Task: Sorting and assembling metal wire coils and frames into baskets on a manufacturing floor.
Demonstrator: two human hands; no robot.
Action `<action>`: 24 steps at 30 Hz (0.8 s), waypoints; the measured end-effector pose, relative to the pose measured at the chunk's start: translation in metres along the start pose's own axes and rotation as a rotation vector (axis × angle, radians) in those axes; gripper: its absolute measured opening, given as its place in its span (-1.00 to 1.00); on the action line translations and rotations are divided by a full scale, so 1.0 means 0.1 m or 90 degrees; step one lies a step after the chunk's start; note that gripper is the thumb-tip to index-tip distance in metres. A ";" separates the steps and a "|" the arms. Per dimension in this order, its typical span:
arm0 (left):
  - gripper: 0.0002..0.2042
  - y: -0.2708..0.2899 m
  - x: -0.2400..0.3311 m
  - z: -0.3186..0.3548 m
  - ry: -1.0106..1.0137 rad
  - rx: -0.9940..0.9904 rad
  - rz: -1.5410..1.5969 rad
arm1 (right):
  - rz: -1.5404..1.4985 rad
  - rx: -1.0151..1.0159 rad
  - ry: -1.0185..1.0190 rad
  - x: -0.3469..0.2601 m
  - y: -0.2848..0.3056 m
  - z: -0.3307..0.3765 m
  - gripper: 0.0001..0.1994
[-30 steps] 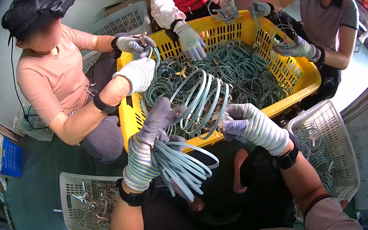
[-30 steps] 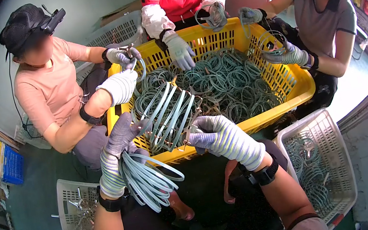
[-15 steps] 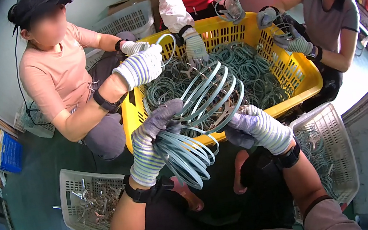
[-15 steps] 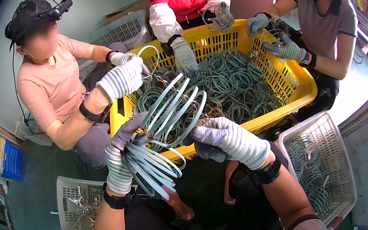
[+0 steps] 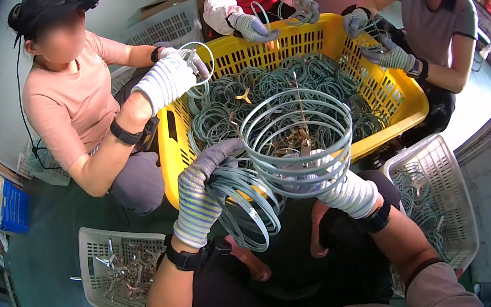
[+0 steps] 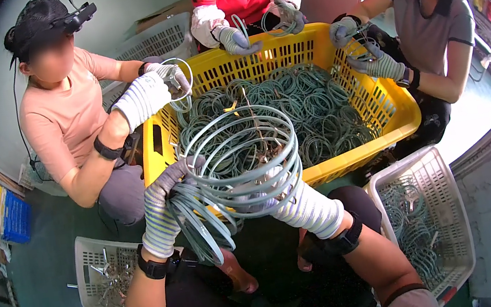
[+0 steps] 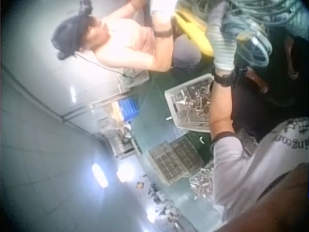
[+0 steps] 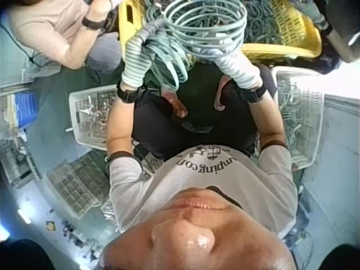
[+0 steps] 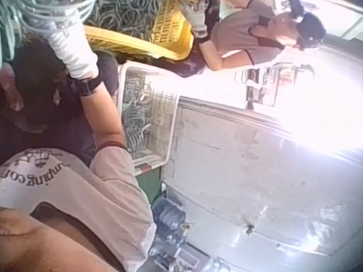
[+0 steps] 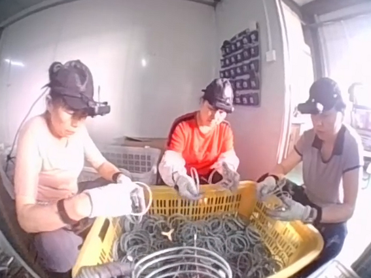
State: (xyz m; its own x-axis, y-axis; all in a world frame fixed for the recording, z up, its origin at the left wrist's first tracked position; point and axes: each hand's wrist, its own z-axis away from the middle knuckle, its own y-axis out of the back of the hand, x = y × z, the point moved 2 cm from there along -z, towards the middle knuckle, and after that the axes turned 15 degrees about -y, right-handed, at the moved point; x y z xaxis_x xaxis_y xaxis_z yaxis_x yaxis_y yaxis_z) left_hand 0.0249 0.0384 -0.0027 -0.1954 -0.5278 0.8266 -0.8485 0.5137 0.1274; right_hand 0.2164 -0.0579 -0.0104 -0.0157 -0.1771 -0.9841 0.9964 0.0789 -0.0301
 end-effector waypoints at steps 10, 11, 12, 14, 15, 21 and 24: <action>-0.65 0.44 -0.01 -0.01 0.026 0.190 0.312 | -0.298 0.086 -0.071 -0.11 0.13 -0.06 -0.74; -0.60 0.45 -0.02 -0.02 0.054 0.169 0.456 | -0.288 0.079 -0.067 -0.12 0.12 -0.07 -0.74; -0.53 0.23 0.07 -0.11 0.075 0.131 0.389 | -0.275 0.088 -0.068 -0.09 0.15 -0.07 -0.74; -0.64 0.16 0.03 -0.08 0.156 0.013 0.394 | -0.255 0.086 -0.059 -0.12 0.12 -0.07 -0.74; -0.69 0.06 0.17 -0.04 0.290 0.035 0.278 | -0.234 0.092 -0.055 -0.12 0.13 -0.07 -0.73; -0.79 0.18 0.32 -0.10 0.233 0.162 0.336 | -0.081 0.105 0.056 0.08 0.27 -0.16 -0.72; -0.84 0.40 0.28 -0.12 0.149 0.164 0.224 | 0.035 0.041 0.091 0.11 0.28 -0.12 -0.66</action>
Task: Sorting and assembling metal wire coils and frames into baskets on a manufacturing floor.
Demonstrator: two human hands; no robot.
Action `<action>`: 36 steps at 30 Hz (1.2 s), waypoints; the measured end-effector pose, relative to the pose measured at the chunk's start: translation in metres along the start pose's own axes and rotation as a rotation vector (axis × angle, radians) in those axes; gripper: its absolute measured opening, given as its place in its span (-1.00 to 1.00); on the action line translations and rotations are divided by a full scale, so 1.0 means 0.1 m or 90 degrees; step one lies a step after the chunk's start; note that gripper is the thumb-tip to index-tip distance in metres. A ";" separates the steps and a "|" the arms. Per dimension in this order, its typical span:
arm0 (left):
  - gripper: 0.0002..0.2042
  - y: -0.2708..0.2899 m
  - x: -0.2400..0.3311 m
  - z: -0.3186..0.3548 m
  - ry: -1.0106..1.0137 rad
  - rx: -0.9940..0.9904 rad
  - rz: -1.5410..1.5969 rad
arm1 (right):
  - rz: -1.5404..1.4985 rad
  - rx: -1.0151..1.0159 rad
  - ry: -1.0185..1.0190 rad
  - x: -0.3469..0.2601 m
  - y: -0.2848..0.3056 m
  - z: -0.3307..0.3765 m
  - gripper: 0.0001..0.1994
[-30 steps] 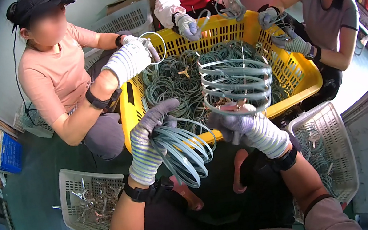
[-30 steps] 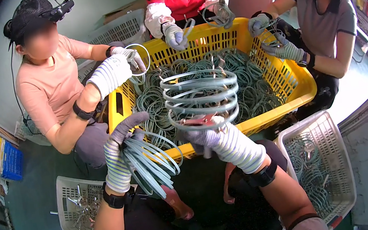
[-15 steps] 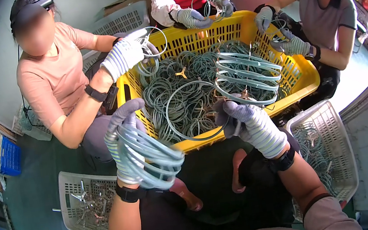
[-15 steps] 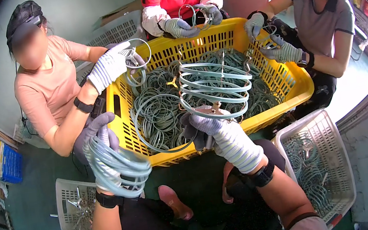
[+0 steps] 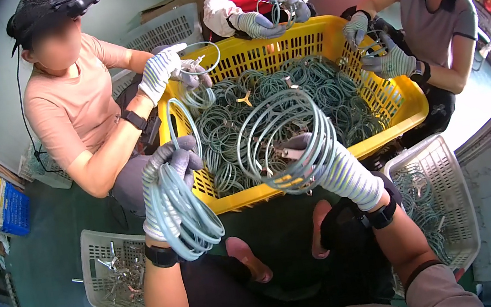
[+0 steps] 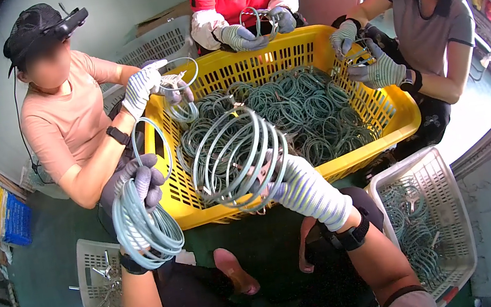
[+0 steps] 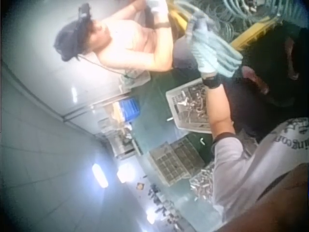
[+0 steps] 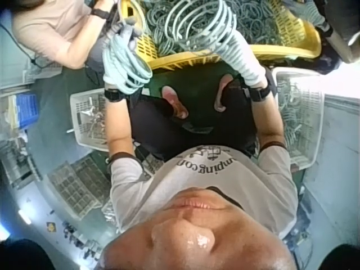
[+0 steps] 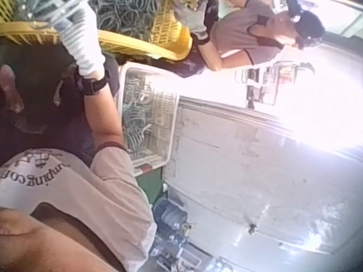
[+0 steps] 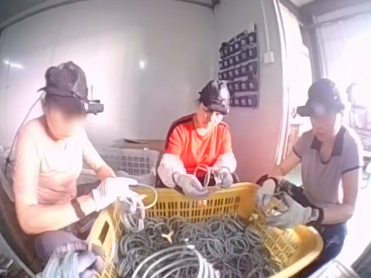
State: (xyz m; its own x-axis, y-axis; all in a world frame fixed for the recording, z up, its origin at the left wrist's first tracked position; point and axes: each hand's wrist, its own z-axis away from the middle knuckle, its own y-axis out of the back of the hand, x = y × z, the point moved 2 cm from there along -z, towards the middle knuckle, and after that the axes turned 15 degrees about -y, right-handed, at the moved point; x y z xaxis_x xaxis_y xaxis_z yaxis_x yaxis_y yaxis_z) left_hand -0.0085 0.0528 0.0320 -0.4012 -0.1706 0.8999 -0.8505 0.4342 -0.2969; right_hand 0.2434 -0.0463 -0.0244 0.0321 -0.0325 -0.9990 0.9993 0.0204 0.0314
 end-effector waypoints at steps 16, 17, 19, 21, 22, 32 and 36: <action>-0.87 0.12 -0.12 0.10 -0.047 -0.260 -0.202 | 0.384 0.118 0.118 -0.08 -0.08 -0.05 -0.72; -0.87 0.16 -0.14 0.12 -0.049 -0.259 -0.204 | 0.378 0.128 0.125 -0.08 -0.08 -0.05 -0.73; -0.82 0.04 -0.15 0.10 0.115 -0.105 -0.070 | 0.347 0.129 0.100 -0.07 -0.05 -0.07 -0.74; -0.77 -0.07 -0.03 0.09 0.061 -0.175 -0.240 | 0.314 0.129 0.079 -0.05 -0.04 -0.08 -0.76; -0.74 -0.06 -0.03 0.08 -0.053 -0.209 -0.304 | 0.263 0.132 0.038 -0.02 -0.03 -0.09 -0.77; -0.63 -0.17 -0.03 0.17 -0.108 -0.217 -0.254 | 0.041 0.064 -0.081 -0.14 -0.10 0.00 -0.84; -0.62 -0.16 0.03 0.14 -0.143 -0.239 -0.328 | 0.014 0.036 -0.117 -0.18 -0.11 0.03 -0.84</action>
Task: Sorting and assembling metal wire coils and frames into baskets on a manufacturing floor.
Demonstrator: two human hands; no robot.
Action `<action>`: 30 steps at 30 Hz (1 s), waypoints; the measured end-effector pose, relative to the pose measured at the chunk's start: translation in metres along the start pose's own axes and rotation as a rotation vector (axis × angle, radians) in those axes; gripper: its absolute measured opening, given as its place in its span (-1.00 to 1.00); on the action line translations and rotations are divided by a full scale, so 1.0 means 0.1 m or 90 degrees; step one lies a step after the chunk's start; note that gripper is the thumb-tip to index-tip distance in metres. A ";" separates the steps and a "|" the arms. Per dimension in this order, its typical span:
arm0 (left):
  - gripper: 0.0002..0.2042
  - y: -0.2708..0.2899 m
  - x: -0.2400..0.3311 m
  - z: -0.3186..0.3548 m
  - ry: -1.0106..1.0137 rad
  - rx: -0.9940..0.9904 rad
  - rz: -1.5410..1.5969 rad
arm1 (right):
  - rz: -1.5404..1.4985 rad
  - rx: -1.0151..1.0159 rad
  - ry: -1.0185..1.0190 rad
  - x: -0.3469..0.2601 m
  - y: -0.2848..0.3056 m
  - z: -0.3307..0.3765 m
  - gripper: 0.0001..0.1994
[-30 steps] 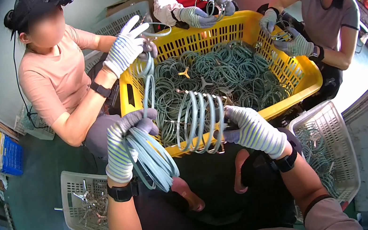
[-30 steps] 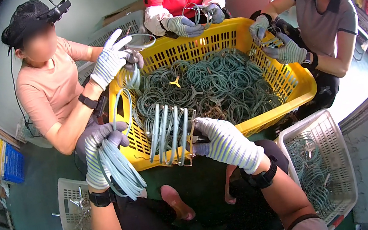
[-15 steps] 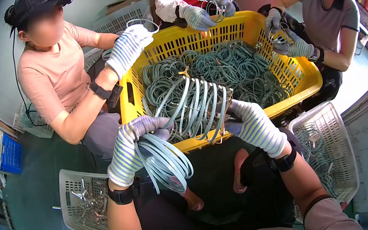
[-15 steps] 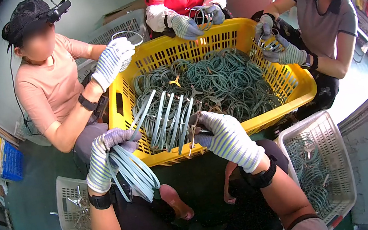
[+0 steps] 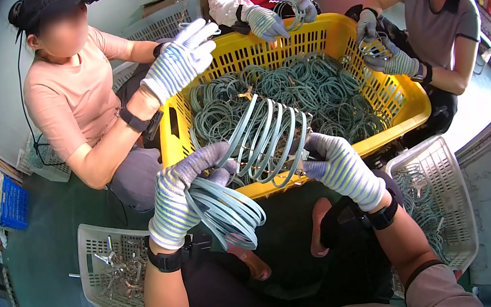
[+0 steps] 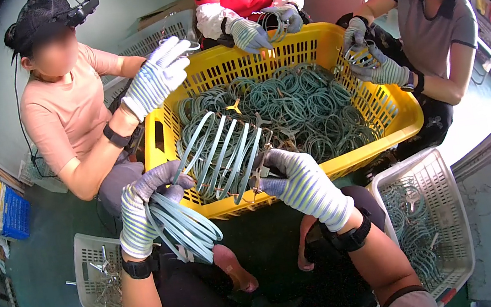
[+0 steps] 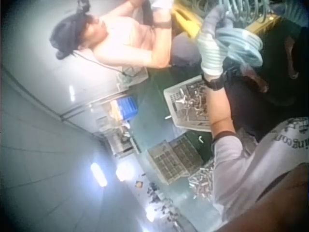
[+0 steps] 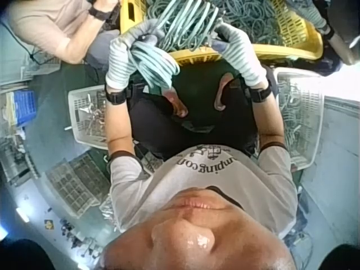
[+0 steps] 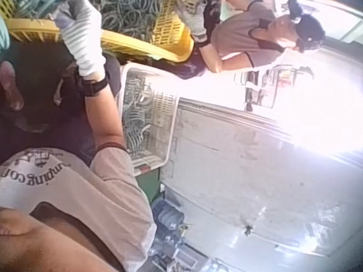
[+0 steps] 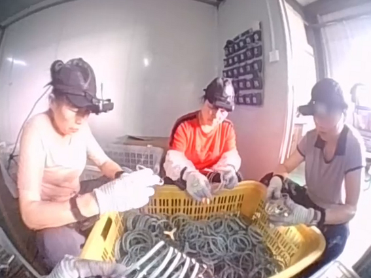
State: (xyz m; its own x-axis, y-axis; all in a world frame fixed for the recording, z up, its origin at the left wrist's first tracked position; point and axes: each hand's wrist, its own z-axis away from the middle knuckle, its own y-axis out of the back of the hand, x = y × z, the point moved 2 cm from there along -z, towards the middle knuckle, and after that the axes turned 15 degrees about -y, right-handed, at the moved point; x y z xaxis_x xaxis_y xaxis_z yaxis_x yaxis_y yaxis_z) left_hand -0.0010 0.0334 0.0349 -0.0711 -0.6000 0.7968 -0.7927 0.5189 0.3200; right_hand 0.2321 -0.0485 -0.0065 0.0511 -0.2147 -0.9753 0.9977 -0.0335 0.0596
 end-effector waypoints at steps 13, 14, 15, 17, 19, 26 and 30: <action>-0.68 0.01 -0.04 -0.03 -0.208 -0.005 -0.324 | -0.031 -0.045 0.017 0.08 0.06 -0.07 -0.79; -0.67 0.01 -0.02 -0.04 -0.189 -0.029 -0.309 | -0.031 -0.044 0.016 0.05 0.05 -0.05 -0.79; -0.66 0.01 0.00 -0.04 -0.168 -0.053 -0.296 | -0.086 -0.061 -0.023 0.00 0.02 -0.02 -0.78; -0.65 0.05 -0.04 -0.02 -0.115 -0.051 -0.252 | -0.141 -0.078 -0.063 -0.07 0.00 0.02 -0.77; -0.64 0.08 -0.04 -0.05 -0.132 -0.029 -0.304 | -0.174 -0.103 -0.083 -0.12 0.00 0.06 -0.74; -0.73 0.13 -0.21 -0.09 -0.048 0.006 -0.115 | -0.282 -0.198 -0.138 -0.13 0.02 0.05 -0.69; -0.70 0.14 -0.13 -0.09 -0.131 -0.005 -0.178 | -0.295 -0.154 -0.169 -0.14 -0.05 0.05 -0.76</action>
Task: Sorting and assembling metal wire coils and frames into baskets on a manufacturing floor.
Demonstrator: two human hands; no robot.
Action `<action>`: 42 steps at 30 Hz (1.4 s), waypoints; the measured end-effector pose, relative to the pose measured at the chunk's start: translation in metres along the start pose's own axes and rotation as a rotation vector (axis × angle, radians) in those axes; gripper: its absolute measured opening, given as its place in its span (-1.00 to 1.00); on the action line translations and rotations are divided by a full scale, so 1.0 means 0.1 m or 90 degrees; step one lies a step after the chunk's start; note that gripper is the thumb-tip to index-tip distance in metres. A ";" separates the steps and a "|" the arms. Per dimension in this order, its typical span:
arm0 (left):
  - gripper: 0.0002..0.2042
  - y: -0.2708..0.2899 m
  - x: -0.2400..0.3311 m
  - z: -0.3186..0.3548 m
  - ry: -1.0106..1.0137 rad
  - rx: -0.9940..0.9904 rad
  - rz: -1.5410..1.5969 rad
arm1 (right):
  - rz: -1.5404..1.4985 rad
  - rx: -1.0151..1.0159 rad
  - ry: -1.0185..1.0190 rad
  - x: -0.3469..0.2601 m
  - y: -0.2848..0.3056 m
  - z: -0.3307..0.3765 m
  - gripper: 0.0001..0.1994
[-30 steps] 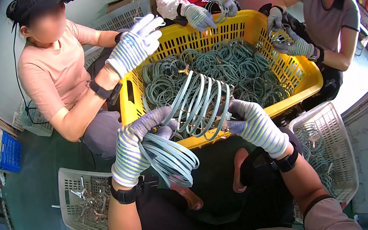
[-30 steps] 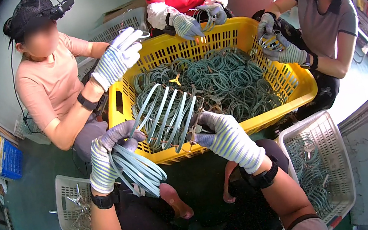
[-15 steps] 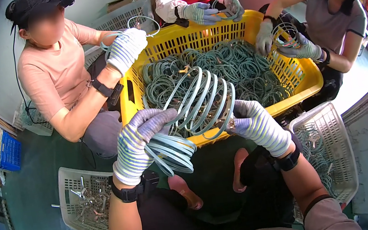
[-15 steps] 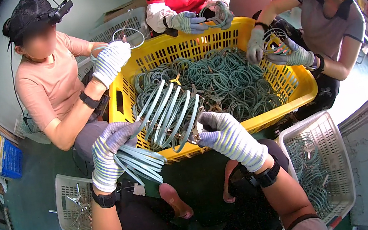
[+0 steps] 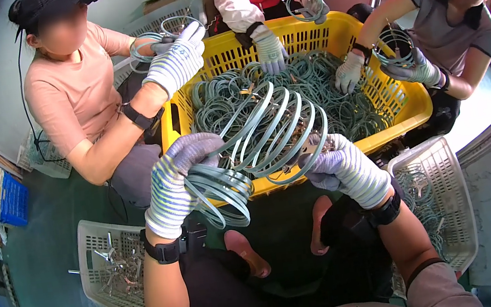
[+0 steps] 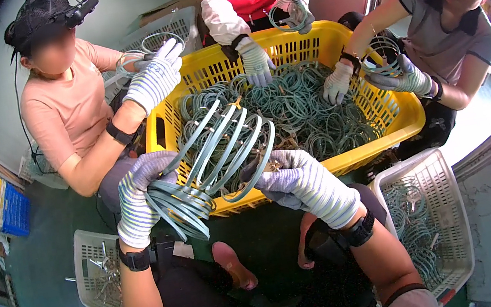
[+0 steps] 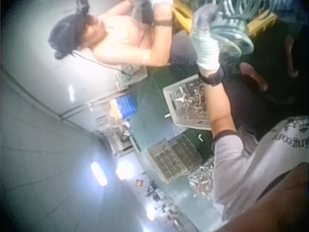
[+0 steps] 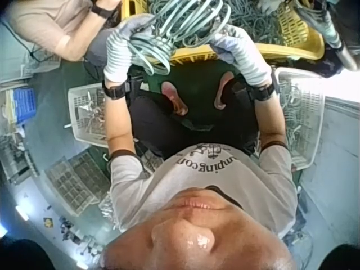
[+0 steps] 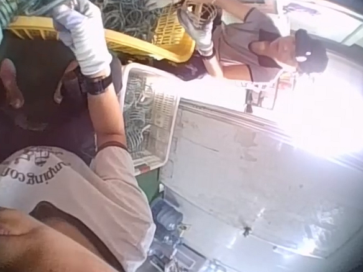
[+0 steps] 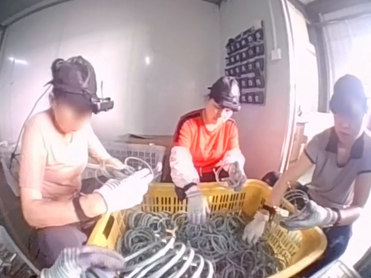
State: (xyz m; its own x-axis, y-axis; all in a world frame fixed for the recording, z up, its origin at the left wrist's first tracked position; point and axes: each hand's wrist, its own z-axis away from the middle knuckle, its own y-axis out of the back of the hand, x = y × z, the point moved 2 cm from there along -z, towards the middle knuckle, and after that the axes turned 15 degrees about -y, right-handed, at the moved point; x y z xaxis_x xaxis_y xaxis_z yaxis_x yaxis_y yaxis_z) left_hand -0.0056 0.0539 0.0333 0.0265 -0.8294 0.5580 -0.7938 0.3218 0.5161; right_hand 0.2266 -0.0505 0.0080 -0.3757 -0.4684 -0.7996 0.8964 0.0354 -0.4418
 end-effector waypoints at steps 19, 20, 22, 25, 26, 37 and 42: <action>-0.68 -0.04 0.07 0.13 0.167 0.203 0.176 | 0.094 0.046 0.010 0.05 0.06 -0.01 -0.53; -0.68 -0.05 0.08 0.14 0.119 0.191 0.104 | 0.105 0.059 0.012 0.07 0.04 -0.01 -0.51; -0.70 -0.09 0.05 0.13 0.136 0.148 0.100 | 0.109 0.064 0.021 0.05 0.07 0.05 -0.52; -0.79 -0.22 0.14 0.01 0.015 0.139 0.077 | 0.084 0.097 0.005 0.05 0.16 0.09 -0.56; -0.79 -0.22 0.02 0.11 0.115 0.188 0.180 | 0.098 0.096 0.020 0.07 0.20 0.07 -0.59; -0.53 -0.10 -0.39 0.32 0.084 0.127 0.263 | -0.138 0.340 0.579 -0.25 1.20 1.43 -0.72; -0.37 -0.16 -0.42 0.35 0.109 0.104 0.264 | -0.273 0.647 0.491 0.34 2.26 2.41 -0.75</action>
State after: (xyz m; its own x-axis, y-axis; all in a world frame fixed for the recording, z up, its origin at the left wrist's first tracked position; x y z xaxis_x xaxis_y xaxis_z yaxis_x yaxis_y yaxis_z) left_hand -0.0150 0.0682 -0.0211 -0.2239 -0.5541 0.8018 -0.8437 0.5221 0.1252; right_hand 0.4726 -0.2713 -0.0209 -0.4025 0.3462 -0.8474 0.3259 -0.8109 -0.4861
